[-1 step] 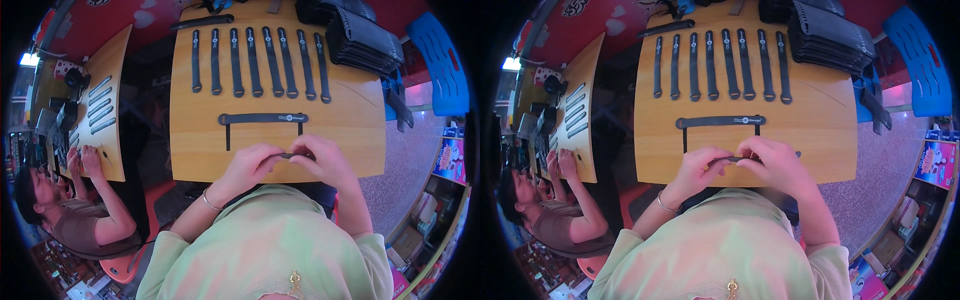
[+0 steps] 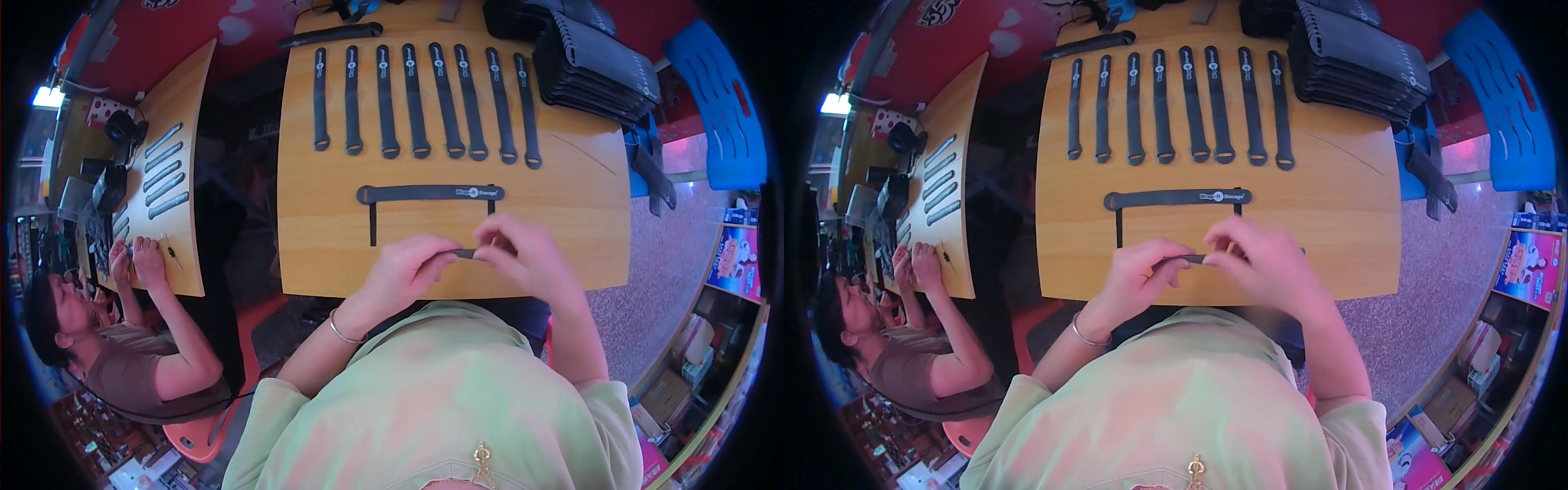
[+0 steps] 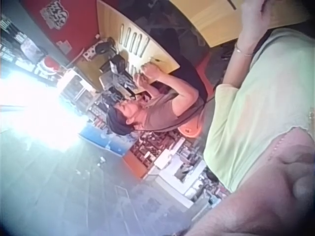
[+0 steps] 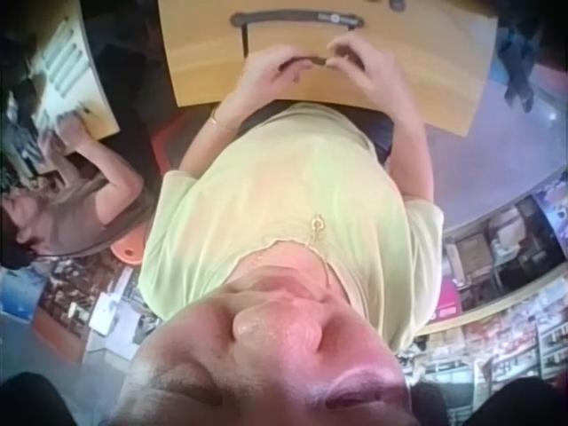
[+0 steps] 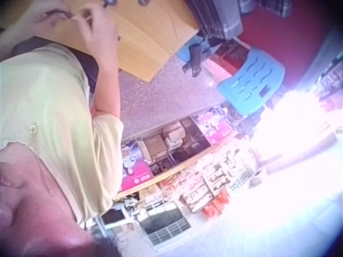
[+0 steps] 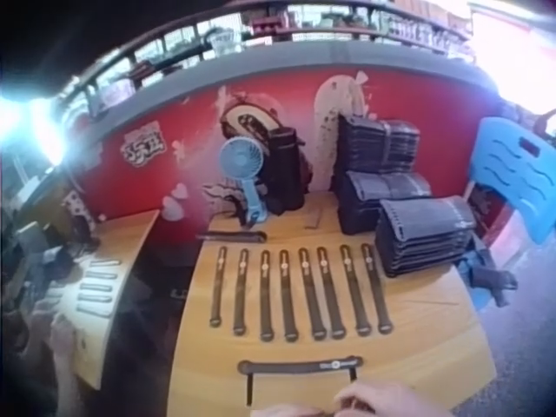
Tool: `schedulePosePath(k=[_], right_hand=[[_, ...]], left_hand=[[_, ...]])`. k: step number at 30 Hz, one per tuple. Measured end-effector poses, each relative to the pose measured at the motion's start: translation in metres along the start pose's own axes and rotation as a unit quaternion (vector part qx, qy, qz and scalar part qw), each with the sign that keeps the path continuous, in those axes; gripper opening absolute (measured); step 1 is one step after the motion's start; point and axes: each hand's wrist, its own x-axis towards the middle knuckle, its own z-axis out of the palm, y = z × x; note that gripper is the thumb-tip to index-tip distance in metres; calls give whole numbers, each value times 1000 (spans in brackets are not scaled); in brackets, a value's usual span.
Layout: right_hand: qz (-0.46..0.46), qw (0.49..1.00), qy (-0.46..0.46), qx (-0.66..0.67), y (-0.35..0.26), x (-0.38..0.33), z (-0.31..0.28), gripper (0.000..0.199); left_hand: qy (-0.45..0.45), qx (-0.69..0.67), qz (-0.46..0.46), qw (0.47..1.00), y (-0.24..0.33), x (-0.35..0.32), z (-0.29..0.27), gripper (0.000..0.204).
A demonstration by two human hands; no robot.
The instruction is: Inspecting and sorting black watch straps or bands at a workstation.
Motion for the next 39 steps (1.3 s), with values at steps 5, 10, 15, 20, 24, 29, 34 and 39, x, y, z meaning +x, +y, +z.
schedulePosePath(k=[5,10,15,20,24,29,34,39], right_hand=[[63,979,180,-65,33,28,3,23],[126,980,129,-90,49,33,5,23],[141,976,153,-63,47,38,5,23],[98,976,143,-133,45,35,6,24],[82,976,152,-133,39,38,8,25],[-160,979,55,-116,22,26,-1,23],[48,993,-84,64,22,18,-8,15],[79,989,-22,124,28,22,-1,16]], left_hand=[[58,27,131,989,-12,-3,-12,13],[24,52,170,984,-14,-5,-18,15],[12,34,177,984,-13,-6,-22,16],[18,20,143,989,-12,-5,-21,14],[-10,41,174,984,-11,-9,-29,17],[34,-60,94,993,-17,-15,-32,10],[99,-142,13,985,-32,-16,-46,10],[141,-172,-34,974,-44,-12,-56,12]])
